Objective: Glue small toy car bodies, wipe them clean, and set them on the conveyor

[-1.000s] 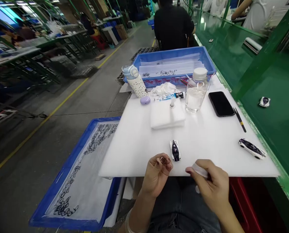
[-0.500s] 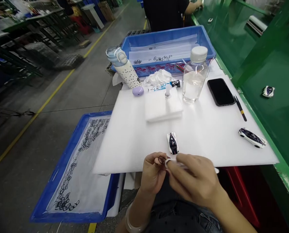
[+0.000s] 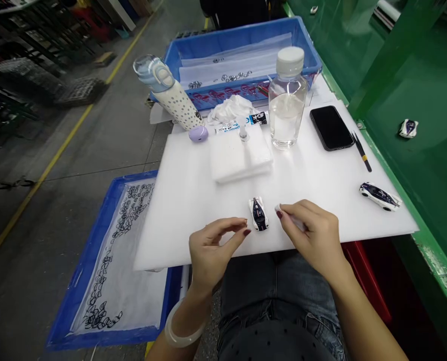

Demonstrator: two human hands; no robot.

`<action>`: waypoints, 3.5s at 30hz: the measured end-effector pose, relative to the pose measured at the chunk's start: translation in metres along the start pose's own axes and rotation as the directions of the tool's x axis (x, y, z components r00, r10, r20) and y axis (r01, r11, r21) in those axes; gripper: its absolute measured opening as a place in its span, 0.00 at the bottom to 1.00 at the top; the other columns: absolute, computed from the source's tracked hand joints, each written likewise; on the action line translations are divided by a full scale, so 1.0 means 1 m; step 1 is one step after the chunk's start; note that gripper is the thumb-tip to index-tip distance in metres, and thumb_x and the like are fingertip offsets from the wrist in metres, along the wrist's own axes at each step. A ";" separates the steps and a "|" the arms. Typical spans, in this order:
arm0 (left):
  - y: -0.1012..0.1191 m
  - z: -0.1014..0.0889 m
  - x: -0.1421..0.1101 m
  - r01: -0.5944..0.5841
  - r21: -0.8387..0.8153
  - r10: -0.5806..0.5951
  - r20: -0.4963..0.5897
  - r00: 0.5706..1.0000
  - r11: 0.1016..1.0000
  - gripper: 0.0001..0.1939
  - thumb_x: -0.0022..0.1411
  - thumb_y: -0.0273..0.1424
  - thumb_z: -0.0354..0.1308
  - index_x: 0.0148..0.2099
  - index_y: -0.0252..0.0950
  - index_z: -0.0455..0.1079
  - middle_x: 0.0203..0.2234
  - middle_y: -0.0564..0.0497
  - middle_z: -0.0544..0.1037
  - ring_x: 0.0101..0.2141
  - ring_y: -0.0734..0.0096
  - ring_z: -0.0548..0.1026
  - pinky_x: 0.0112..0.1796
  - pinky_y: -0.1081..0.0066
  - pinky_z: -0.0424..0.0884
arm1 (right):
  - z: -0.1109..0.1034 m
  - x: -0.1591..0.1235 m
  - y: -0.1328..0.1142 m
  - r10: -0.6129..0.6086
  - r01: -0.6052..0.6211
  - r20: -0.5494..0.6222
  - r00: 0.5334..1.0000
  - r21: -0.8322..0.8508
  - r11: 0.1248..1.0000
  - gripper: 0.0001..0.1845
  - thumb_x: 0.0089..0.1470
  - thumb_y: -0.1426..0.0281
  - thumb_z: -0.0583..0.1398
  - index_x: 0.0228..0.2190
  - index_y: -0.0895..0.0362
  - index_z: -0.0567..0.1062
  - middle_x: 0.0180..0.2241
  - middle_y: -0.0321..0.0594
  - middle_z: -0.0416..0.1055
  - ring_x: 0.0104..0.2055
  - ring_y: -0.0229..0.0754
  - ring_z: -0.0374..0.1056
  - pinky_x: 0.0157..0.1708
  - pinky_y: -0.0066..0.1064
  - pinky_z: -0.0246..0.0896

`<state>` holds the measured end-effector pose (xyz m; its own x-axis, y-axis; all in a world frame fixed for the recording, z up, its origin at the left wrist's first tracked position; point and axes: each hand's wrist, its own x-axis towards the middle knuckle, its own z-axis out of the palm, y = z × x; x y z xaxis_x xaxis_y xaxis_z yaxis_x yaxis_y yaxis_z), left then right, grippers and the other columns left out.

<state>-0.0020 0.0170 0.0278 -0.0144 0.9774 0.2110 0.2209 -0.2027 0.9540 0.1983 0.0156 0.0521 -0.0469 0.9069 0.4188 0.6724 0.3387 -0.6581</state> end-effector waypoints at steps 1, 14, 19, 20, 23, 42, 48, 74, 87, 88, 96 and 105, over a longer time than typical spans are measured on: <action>-0.002 0.002 0.002 -0.110 0.168 0.113 -0.012 0.994 0.980 0.06 0.58 0.30 0.67 0.39 0.37 0.79 0.30 0.49 0.83 0.31 0.67 0.80 0.36 0.68 0.79 | 0.005 0.001 0.004 0.054 -0.054 0.014 0.998 0.014 0.998 0.06 0.60 0.71 0.59 0.37 0.55 0.78 0.29 0.38 0.74 0.22 0.34 0.65 0.21 0.28 0.60; -0.013 0.024 0.004 -0.401 0.516 0.414 0.095 0.905 0.757 0.08 0.65 0.29 0.60 0.45 0.35 0.77 0.32 0.48 0.79 0.33 0.67 0.77 0.35 0.67 0.77 | 0.030 0.004 0.008 0.147 -0.162 0.181 0.972 0.065 0.985 0.08 0.60 0.68 0.59 0.37 0.56 0.78 0.32 0.39 0.75 0.32 0.40 0.72 0.30 0.30 0.66; -0.012 0.017 0.008 -0.215 0.420 0.218 0.041 0.975 0.882 0.14 0.59 0.30 0.66 0.48 0.39 0.76 0.43 0.46 0.79 0.44 0.62 0.78 0.46 0.61 0.77 | 0.029 0.006 0.012 0.141 -0.152 0.248 0.959 0.029 0.988 0.08 0.60 0.68 0.58 0.38 0.56 0.77 0.32 0.39 0.76 0.32 0.40 0.72 0.30 0.30 0.65; -0.011 0.016 0.009 -0.181 0.393 0.177 0.048 0.983 0.901 0.15 0.58 0.29 0.66 0.48 0.39 0.76 0.47 0.45 0.79 0.46 0.61 0.78 0.48 0.59 0.77 | 0.029 0.006 0.012 0.141 -0.152 0.251 0.958 0.027 0.988 0.08 0.60 0.68 0.59 0.38 0.57 0.77 0.32 0.39 0.76 0.32 0.40 0.72 0.30 0.30 0.65; -0.010 0.013 0.011 -0.138 0.359 0.121 0.070 0.990 0.923 0.14 0.59 0.26 0.64 0.49 0.38 0.76 0.52 0.44 0.77 0.50 0.59 0.77 0.52 0.55 0.75 | 0.029 0.008 0.011 0.144 -0.154 0.245 0.959 0.024 0.988 0.08 0.61 0.68 0.59 0.38 0.57 0.77 0.33 0.39 0.76 0.33 0.41 0.72 0.30 0.30 0.64; -0.011 -0.008 0.043 -0.330 0.285 0.116 0.573 0.811 0.900 0.32 0.56 0.32 0.69 0.62 0.48 0.65 0.64 0.48 0.64 0.61 0.52 0.63 0.58 0.49 0.65 | 0.031 -0.005 0.015 0.071 -0.067 -0.059 0.996 0.079 0.995 0.07 0.61 0.71 0.60 0.40 0.56 0.77 0.33 0.39 0.74 0.32 0.38 0.70 0.31 0.29 0.65; -0.020 -0.002 0.031 -0.303 0.386 0.179 0.325 0.929 0.871 0.15 0.57 0.35 0.68 0.45 0.38 0.74 0.37 0.48 0.75 0.40 0.62 0.74 0.42 0.60 0.73 | 0.034 -0.029 0.019 -0.172 0.161 -0.176 0.969 -0.074 0.984 0.14 0.56 0.79 0.62 0.43 0.55 0.76 0.34 0.39 0.73 0.30 0.35 0.69 0.26 0.26 0.64; -0.020 -0.005 0.026 -0.319 0.352 0.198 0.338 0.920 0.880 0.12 0.62 0.26 0.63 0.49 0.36 0.74 0.40 0.48 0.78 0.42 0.61 0.72 0.44 0.59 0.72 | 0.008 0.012 0.010 -0.351 0.332 0.041 0.935 -0.447 0.831 0.14 0.56 0.62 0.66 0.42 0.55 0.75 0.46 0.47 0.75 0.45 0.53 0.69 0.40 0.45 0.57; -0.011 -0.005 0.027 -0.247 0.390 0.106 0.349 0.931 0.887 0.12 0.58 0.27 0.65 0.45 0.40 0.73 0.38 0.51 0.77 0.42 0.62 0.71 0.44 0.60 0.70 | 0.026 -0.009 0.014 0.064 -0.072 0.173 0.983 0.037 0.997 0.10 0.57 0.68 0.63 0.43 0.52 0.74 0.38 0.38 0.75 0.36 0.41 0.69 0.36 0.35 0.65; -0.011 -0.005 0.027 -0.248 0.388 0.108 0.348 0.931 0.888 0.12 0.58 0.27 0.65 0.45 0.40 0.73 0.38 0.51 0.77 0.42 0.62 0.71 0.44 0.60 0.70 | 0.027 -0.009 0.013 0.063 -0.067 0.161 0.985 0.021 0.998 0.11 0.57 0.68 0.63 0.42 0.52 0.74 0.38 0.38 0.75 0.36 0.41 0.69 0.37 0.36 0.65; -0.013 -0.005 0.027 -0.262 0.375 0.129 0.344 0.930 0.889 0.13 0.58 0.27 0.66 0.45 0.40 0.73 0.38 0.50 0.76 0.41 0.62 0.71 0.44 0.58 0.70 | 0.034 -0.009 0.010 0.072 -0.069 0.106 0.992 -0.037 0.997 0.10 0.56 0.67 0.62 0.41 0.53 0.75 0.37 0.38 0.76 0.34 0.41 0.69 0.34 0.35 0.64; -0.013 -0.006 0.027 -0.262 0.373 0.125 0.354 0.927 0.890 0.12 0.58 0.28 0.65 0.46 0.40 0.73 0.39 0.50 0.76 0.42 0.62 0.71 0.44 0.58 0.71 | 0.033 -0.018 0.014 -0.108 0.108 0.012 0.994 0.016 0.994 0.11 0.58 0.74 0.61 0.43 0.53 0.76 0.39 0.40 0.75 0.40 0.42 0.71 0.38 0.35 0.69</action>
<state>-0.0111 0.0460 0.0227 0.3594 0.9020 0.2391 0.5640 -0.4141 0.7145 0.1846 0.0119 0.0145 -0.1281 0.8681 0.4796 0.6513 0.4383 -0.6194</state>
